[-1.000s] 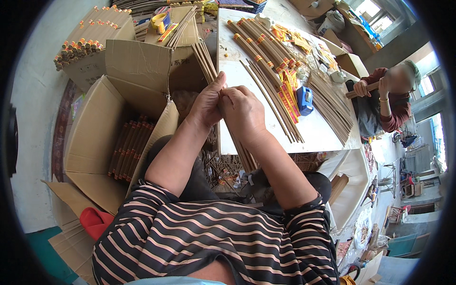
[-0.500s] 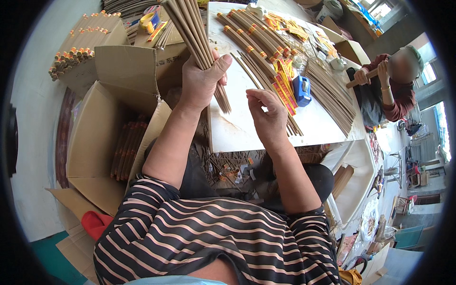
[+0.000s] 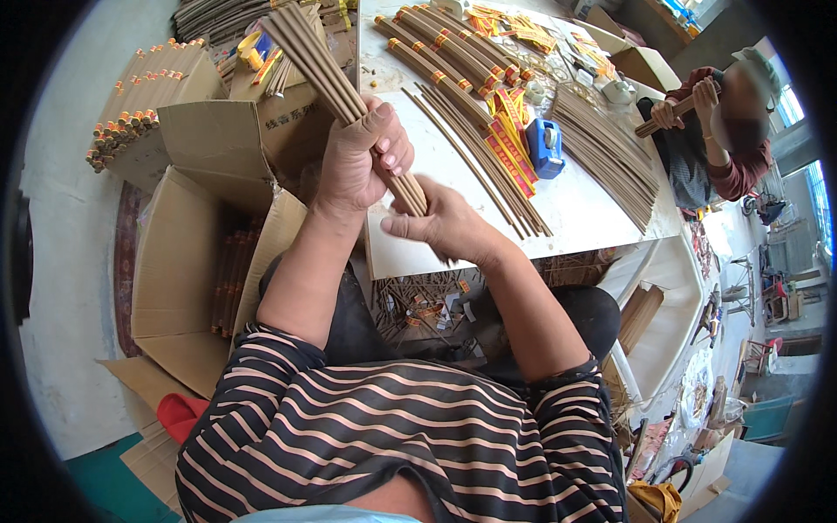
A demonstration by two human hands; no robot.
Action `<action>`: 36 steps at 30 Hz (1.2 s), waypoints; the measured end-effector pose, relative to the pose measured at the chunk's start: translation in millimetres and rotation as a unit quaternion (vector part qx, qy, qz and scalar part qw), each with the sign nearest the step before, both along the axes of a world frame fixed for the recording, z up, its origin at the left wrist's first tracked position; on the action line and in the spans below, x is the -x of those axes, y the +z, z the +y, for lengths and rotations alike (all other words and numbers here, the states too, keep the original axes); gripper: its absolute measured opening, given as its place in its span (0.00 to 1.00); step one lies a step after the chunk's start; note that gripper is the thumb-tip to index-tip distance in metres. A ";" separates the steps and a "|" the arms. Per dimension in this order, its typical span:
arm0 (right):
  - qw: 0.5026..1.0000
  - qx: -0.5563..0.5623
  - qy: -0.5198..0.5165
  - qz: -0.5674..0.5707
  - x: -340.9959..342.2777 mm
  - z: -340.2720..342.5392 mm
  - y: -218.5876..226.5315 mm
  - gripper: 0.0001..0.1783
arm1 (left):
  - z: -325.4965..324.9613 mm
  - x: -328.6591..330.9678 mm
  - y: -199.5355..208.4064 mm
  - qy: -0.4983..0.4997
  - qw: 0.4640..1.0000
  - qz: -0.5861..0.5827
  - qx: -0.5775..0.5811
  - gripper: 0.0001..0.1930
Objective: The person gathers thin wooden sticks from a table, aligns them into bundles, and places the bundles into a cardboard box. The person repeats this process multiple times, handling the sticks by hand.
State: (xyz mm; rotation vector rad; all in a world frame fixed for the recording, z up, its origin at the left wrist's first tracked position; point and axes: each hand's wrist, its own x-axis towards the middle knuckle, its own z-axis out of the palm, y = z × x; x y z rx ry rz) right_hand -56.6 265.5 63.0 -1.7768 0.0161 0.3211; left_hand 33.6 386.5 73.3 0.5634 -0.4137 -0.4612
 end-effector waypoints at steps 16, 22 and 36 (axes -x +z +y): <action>0.976 -0.100 0.006 0.194 20.9 22.2 -7.4 0.11 | 25.0 -34.1 -19.0 -0.018 0.989 0.144 0.007 0.18; 0.988 0.073 -0.061 0.122 25.8 34.6 -13.3 0.13 | 29.3 -36.3 -17.7 0.070 0.980 0.179 -0.052 0.17; 0.997 0.012 -0.071 -0.021 18.1 21.9 -10.1 0.28 | 20.5 -9.7 -35.4 0.002 0.989 0.148 0.001 0.17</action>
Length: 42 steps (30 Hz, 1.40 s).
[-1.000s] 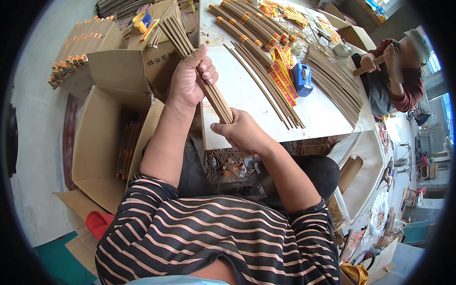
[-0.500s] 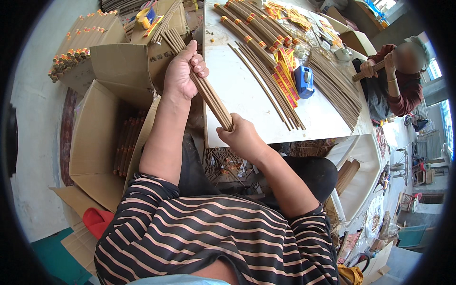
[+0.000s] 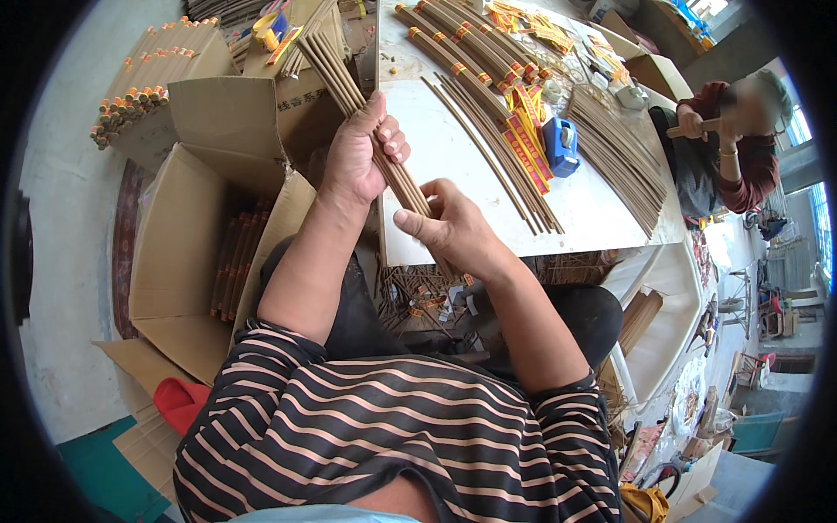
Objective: The person gathers thin wooden sticks from a table, aligns them into bundles, and places the bundles into a cardboard box. The person repeats this process multiple times, handling the sticks by hand.
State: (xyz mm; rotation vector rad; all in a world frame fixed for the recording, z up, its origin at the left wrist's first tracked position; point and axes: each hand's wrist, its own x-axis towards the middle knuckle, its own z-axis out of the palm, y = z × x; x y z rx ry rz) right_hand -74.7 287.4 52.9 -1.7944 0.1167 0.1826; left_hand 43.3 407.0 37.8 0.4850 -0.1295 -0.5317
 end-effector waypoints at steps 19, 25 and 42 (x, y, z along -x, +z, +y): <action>0.995 0.029 0.025 0.091 1.9 10.9 17.3 0.16 | -3.0 11.6 -8.0 0.012 0.998 -0.034 0.048 0.15; 0.994 -0.003 0.033 0.100 4.3 9.9 11.5 0.15 | -1.0 4.3 -11.0 0.020 0.993 0.018 0.119 0.21; 0.994 -0.011 0.024 0.110 5.1 12.0 11.6 0.14 | -1.4 3.1 -14.7 0.041 0.996 0.026 0.069 0.18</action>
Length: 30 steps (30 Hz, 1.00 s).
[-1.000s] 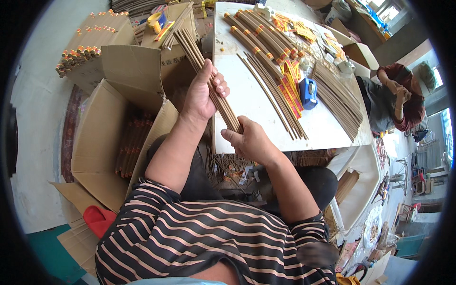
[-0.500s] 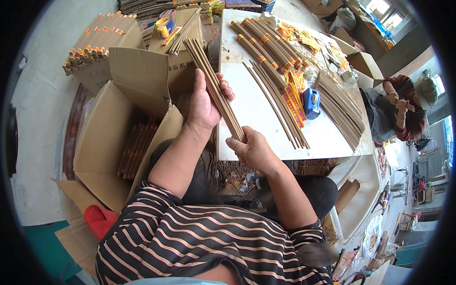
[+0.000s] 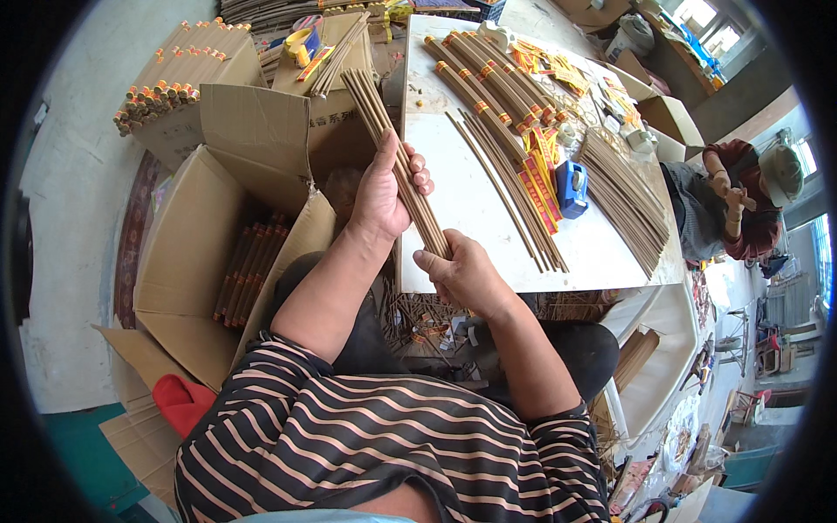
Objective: The person gathers thin wooden sticks from a table, aligns them into bundles, and places the bundles into a cardboard box. The person repeats this process multiple times, handling the sticks by hand.
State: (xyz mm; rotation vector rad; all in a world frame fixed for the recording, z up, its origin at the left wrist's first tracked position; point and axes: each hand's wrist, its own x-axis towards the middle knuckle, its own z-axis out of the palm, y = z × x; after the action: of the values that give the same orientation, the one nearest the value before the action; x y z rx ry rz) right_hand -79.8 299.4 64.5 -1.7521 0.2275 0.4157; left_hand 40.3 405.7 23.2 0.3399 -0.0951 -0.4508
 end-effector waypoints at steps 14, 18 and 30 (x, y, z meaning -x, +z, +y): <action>0.998 0.056 -0.011 -0.020 -0.2 -0.3 0.9 0.15 | 3.6 -1.6 4.3 0.078 0.995 -0.019 -0.052 0.12; 0.999 0.039 0.003 -0.022 -0.5 -2.0 -1.8 0.15 | 4.6 -2.0 5.0 0.068 0.997 -0.015 -0.036 0.13; 1.000 -0.025 0.000 0.013 2.4 -3.3 5.4 0.17 | 4.0 1.8 12.1 0.061 0.998 0.007 -0.022 0.12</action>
State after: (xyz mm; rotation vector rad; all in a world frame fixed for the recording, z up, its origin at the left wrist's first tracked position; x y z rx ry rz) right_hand -82.2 296.1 69.9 -1.6984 0.2337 0.4416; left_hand 38.5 409.7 35.2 0.3829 -0.0514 -0.3344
